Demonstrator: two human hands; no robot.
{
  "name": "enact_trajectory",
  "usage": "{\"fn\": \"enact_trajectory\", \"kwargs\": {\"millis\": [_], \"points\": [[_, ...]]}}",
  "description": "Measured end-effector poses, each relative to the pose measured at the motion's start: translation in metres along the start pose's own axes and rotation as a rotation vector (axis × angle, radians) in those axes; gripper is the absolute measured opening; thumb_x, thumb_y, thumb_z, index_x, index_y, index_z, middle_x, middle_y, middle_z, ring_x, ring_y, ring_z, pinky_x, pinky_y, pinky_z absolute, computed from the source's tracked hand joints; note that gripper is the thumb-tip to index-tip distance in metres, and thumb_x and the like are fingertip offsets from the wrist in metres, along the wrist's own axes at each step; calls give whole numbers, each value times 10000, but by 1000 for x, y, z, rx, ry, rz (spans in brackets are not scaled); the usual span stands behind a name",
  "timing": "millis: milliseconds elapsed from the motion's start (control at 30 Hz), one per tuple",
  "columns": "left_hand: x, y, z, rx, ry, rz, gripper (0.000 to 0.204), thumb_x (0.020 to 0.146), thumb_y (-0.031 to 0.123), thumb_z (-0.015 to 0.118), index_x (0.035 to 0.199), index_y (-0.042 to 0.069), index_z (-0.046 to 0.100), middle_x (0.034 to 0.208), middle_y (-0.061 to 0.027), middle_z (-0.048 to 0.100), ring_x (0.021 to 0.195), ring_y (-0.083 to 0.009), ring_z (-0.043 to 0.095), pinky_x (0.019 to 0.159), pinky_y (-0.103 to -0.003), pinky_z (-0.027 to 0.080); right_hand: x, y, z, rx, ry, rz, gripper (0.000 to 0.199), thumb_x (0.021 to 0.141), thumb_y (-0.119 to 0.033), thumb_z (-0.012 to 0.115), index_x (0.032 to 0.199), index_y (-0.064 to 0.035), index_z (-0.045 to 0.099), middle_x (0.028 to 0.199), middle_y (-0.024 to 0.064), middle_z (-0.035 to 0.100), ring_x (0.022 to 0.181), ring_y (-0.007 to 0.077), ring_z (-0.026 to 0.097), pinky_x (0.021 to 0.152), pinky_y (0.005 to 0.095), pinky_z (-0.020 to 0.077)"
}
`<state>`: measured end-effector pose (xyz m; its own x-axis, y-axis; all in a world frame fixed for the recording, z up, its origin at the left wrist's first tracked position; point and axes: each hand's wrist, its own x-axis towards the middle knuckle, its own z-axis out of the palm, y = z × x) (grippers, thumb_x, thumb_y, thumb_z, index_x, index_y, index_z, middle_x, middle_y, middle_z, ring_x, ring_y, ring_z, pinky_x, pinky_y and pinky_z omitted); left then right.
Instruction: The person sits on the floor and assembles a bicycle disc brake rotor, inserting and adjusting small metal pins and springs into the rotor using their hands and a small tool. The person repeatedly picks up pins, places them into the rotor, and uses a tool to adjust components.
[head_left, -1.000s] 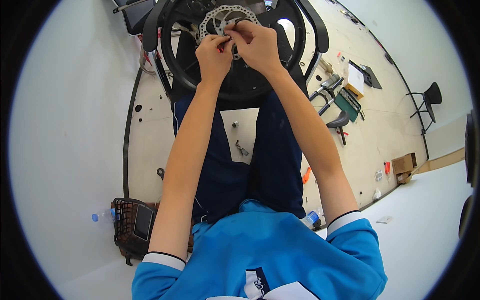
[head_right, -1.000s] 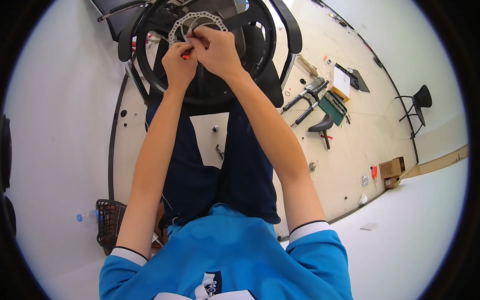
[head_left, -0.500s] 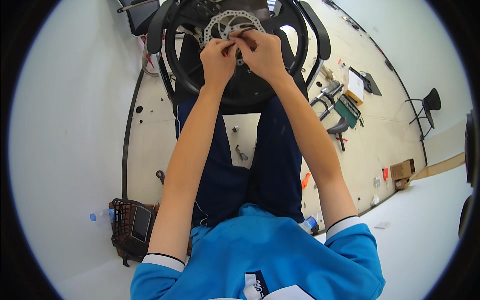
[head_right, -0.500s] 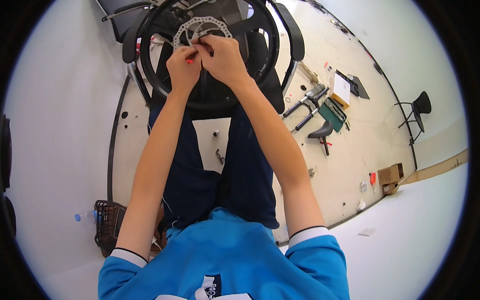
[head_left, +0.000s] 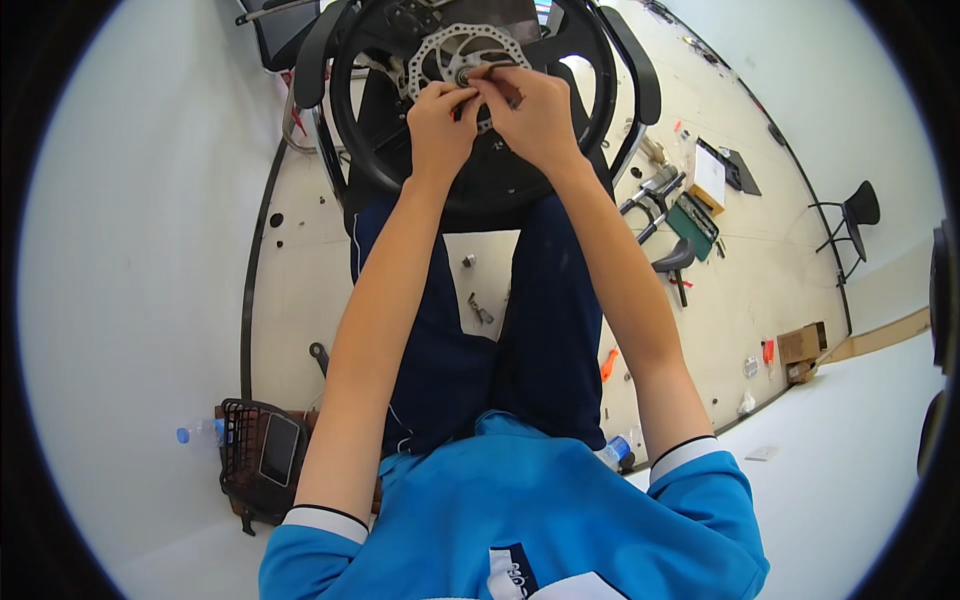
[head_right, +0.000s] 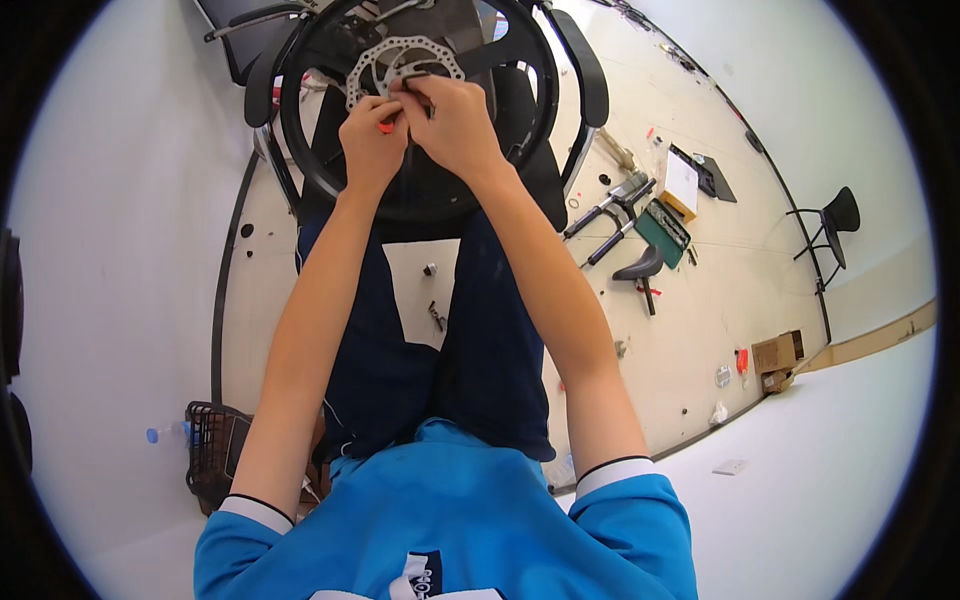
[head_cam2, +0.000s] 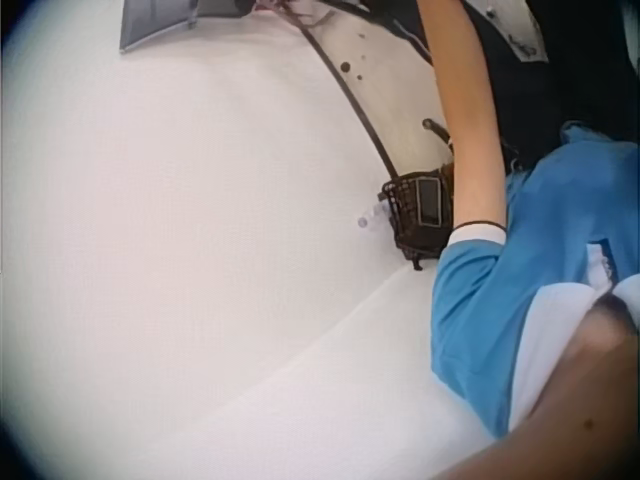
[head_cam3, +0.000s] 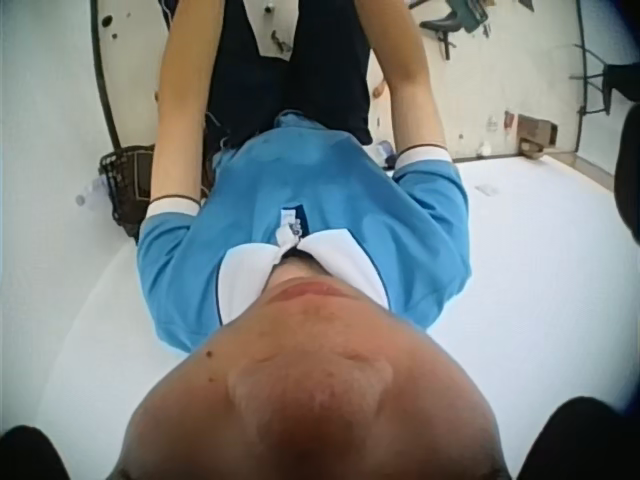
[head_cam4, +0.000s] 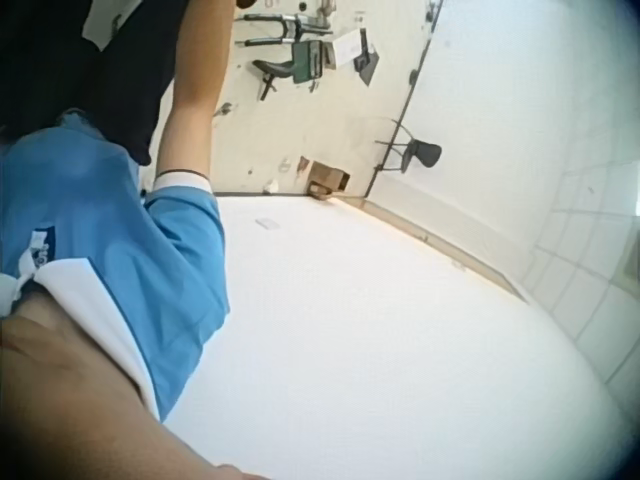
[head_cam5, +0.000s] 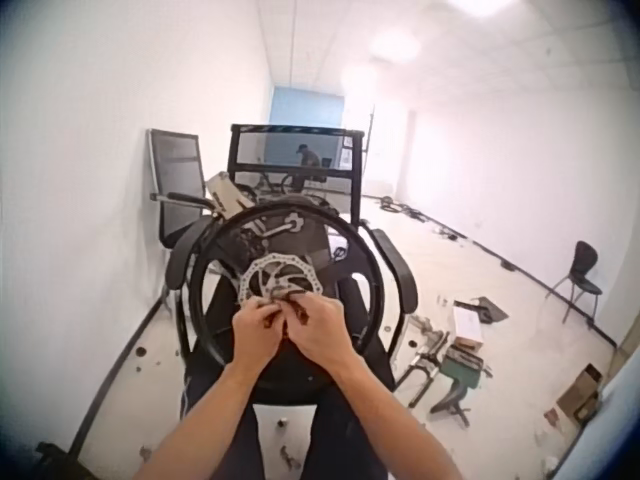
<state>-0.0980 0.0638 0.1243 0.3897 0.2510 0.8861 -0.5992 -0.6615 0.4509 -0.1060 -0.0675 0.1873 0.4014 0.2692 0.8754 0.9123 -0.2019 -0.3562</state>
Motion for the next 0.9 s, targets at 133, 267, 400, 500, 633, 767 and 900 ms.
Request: {"fn": "enact_trajectory", "kwargs": {"millis": [133,267,400,500,633,767,900], "points": [[2,1,4,41,15,-19,98,762,36,767,851,5,741,825,-122,677,708,-274,678,644,-338,537,10,11,-3,-4,7,17,129,854,-62,699,945,22,737,797,149,731,725,258,739,660,274,561],[6,6,2,18,41,-25,100,794,56,775,867,-3,741,811,-133,666,682,-273,672,634,-345,536,6,5,-2,-16,-19,13,126,853,-52,696,945,24,736,800,155,730,731,244,743,661,278,562],[8,2,0,13,55,12,83,798,38,761,861,-10,736,791,-144,665,667,-286,678,617,-338,536,2,4,3,78,2,28,140,848,-63,699,943,33,735,820,169,732,746,252,745,674,290,569],[7,2,1,33,28,-31,87,796,27,750,873,-11,739,793,-150,667,674,-292,678,626,-339,540,9,2,2,15,11,33,144,849,-78,702,939,29,737,821,172,730,733,256,741,672,292,569],[-1,-2,1,6,30,-16,80,796,23,734,867,-14,735,781,-146,659,668,-290,669,619,-348,536,10,3,3,-9,-1,-9,148,839,-87,707,946,12,737,806,167,723,709,260,732,650,296,559],[1,-3,3,25,-1,-74,59,798,26,712,839,-16,715,773,-148,651,680,-310,657,627,-357,523,6,8,7,0,-16,-26,135,831,-80,707,932,6,733,774,144,718,707,241,729,649,286,557],[2,0,-2,16,11,-23,58,776,24,709,818,-14,696,785,-145,658,699,-329,666,612,-354,515,4,3,8,-56,19,7,159,795,-126,786,855,6,721,733,123,717,659,226,723,617,273,549]]}}
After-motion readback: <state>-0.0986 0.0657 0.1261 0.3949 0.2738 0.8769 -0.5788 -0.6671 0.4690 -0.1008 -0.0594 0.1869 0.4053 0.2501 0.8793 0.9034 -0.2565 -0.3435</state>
